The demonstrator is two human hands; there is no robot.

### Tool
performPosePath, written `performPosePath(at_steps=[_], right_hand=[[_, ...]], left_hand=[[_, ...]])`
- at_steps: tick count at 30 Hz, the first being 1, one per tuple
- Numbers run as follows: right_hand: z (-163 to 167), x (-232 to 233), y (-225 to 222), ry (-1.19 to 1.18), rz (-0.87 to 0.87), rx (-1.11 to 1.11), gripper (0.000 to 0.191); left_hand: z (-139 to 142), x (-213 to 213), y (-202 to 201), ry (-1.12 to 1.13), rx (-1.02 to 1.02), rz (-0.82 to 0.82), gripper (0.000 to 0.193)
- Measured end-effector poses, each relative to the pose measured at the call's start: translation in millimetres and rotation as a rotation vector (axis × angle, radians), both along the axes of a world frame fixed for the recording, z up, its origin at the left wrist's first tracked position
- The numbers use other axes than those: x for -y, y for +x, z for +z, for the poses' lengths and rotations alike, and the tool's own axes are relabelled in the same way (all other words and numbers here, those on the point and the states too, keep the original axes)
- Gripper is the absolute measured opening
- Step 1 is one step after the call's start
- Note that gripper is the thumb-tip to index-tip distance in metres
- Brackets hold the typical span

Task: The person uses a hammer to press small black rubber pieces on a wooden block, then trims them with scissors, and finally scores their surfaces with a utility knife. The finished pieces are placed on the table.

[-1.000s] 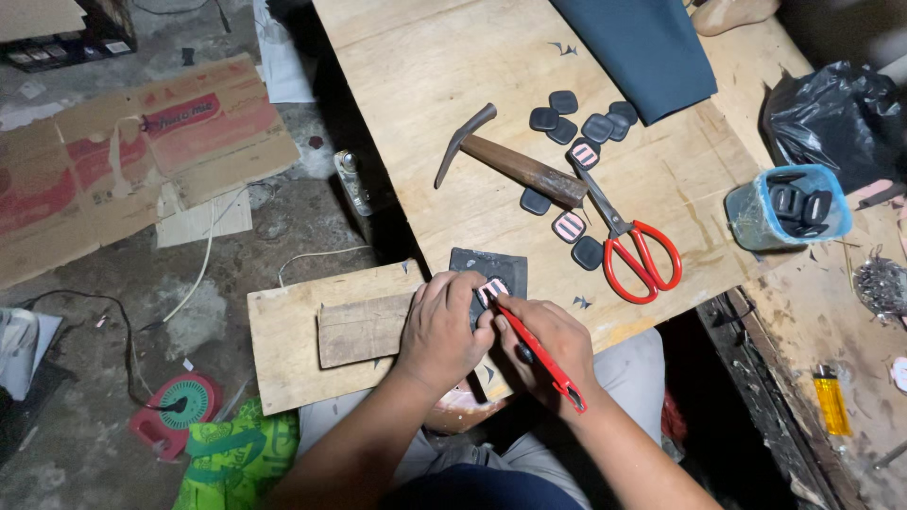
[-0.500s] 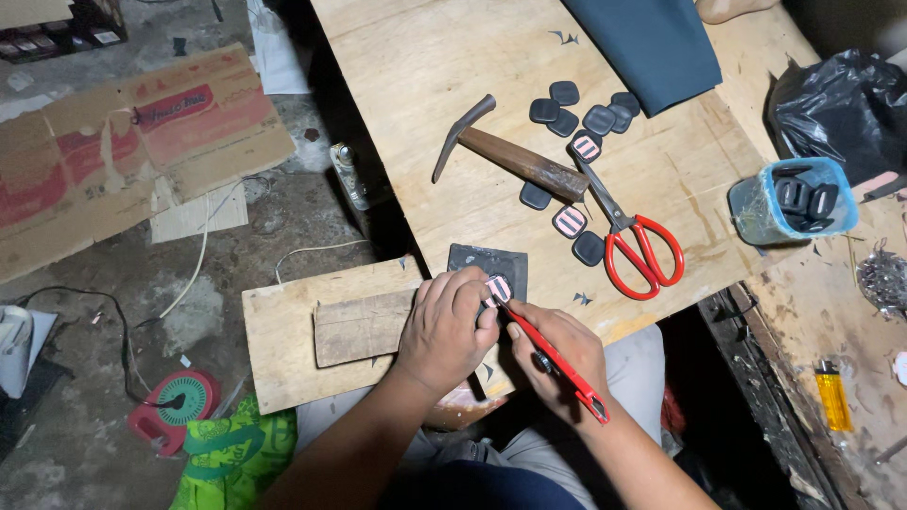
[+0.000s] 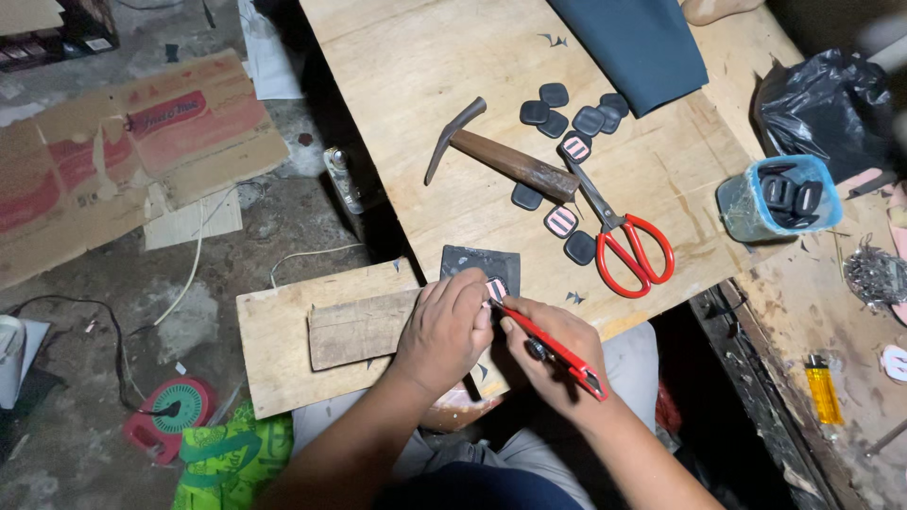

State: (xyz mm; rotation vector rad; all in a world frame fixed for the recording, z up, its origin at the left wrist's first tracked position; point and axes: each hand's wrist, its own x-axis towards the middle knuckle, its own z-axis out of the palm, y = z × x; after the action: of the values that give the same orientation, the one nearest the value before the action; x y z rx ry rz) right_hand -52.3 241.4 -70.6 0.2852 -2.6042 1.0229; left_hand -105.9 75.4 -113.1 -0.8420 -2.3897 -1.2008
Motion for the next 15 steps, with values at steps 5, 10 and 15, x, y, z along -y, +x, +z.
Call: performPosePath(at_steps=[5, 10, 15], right_hand=[[-17.0, -25.9, 1.0, -0.468, -0.079, 0.023, 0.02], [-17.9, -81.6, -22.3, -0.483, -0.337, 0.182, 0.029], [-8.6, -94.6, -53.0, 0.249, -0.213, 0.005, 0.027]], left_hand=[[7.9, -0.2, -2.6, 0.06, 0.03, 0.005, 0.03], [16.8, -7.9, -10.0, 0.287, 0.24, 0.004, 0.014], [15.8, -28.0, -50.6, 0.358, 0.289, 0.065, 0.008]])
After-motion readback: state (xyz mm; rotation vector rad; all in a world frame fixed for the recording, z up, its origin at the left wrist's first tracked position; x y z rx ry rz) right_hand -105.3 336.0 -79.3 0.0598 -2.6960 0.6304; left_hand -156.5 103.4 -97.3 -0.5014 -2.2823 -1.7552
